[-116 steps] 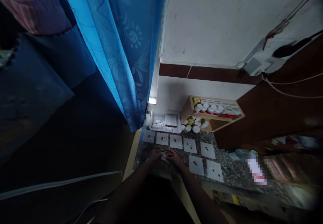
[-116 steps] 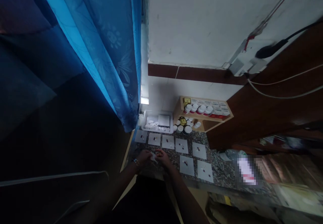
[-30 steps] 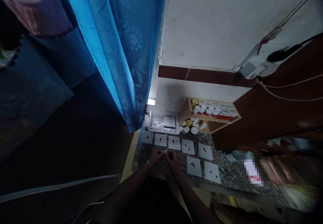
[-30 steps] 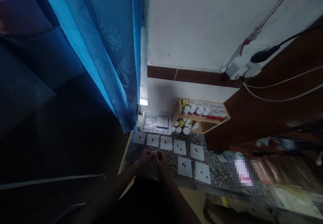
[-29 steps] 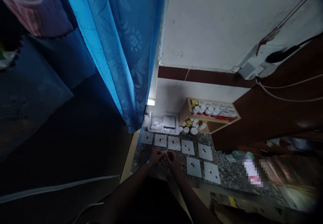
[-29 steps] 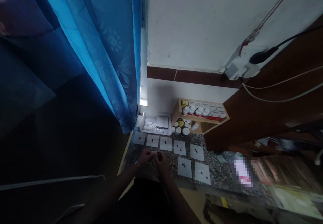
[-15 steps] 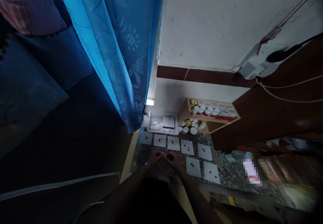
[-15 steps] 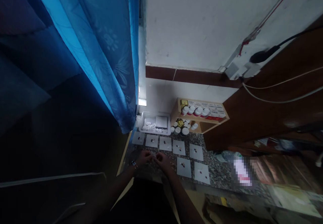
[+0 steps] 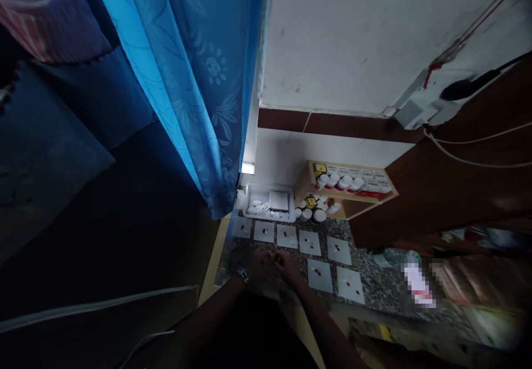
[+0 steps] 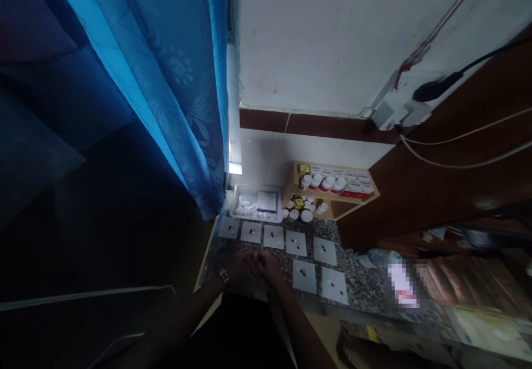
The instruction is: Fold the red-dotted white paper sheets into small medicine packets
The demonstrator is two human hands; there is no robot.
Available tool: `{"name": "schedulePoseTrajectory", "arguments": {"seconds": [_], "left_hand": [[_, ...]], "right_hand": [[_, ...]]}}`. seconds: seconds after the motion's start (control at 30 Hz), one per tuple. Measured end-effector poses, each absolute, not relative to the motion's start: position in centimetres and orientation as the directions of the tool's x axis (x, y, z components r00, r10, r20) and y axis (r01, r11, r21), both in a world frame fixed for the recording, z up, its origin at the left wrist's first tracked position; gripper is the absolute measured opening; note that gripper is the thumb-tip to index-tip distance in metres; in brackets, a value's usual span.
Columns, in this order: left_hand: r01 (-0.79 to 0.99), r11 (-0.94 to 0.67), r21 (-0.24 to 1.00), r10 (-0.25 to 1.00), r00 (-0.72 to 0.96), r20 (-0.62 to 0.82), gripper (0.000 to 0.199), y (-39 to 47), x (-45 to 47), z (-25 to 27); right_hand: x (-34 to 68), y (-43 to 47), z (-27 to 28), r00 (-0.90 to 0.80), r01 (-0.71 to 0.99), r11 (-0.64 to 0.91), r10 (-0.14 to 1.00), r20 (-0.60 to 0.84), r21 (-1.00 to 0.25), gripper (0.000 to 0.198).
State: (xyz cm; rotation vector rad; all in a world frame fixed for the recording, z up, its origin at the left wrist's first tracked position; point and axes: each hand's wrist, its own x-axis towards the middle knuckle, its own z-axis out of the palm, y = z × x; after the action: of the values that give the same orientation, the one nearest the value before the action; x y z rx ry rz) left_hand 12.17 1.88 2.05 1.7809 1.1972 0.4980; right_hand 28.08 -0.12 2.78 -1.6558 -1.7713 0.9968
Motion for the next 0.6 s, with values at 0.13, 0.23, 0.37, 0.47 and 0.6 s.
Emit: {"name": "schedulePoseTrajectory", "arguments": {"seconds": [0.13,0.23,0.37,0.47,0.6], "left_hand": [[0.582,-0.256,0.772,0.868,0.490,-0.081,0.015,2.0,12.0,1.2],[0.598,-0.273,0.754,0.848,0.519,-0.105,0.013,2.1,11.8,0.8],[0.614,-0.242,0.752,0.836,0.525,-0.159,0.011,2.3,11.8,0.6],[0.622,-0.213,0.754,0.843,0.507,-0.180,0.014,2.4,11.9,0.5],[0.634,-0.175,0.753,0.857,0.475,-0.200,0.016,2.6,12.1,0.6]], "right_hand": [[27.9,-0.3,2.8,-0.147,0.600,-0.007,0.982,-0.119,-0.800,0.012],[27.7,-0.4,2.6,-0.155,0.599,0.020,0.984,-0.091,-0.801,0.013],[27.4,-0.8,2.1,-0.148,0.593,0.031,0.986,-0.071,-0.804,0.009],[27.3,-0.9,1.9,-0.132,0.576,0.019,0.989,-0.070,-0.817,0.009],[27.2,-0.7,2.2,-0.112,0.613,0.009,0.991,-0.076,-0.790,0.020]]}}
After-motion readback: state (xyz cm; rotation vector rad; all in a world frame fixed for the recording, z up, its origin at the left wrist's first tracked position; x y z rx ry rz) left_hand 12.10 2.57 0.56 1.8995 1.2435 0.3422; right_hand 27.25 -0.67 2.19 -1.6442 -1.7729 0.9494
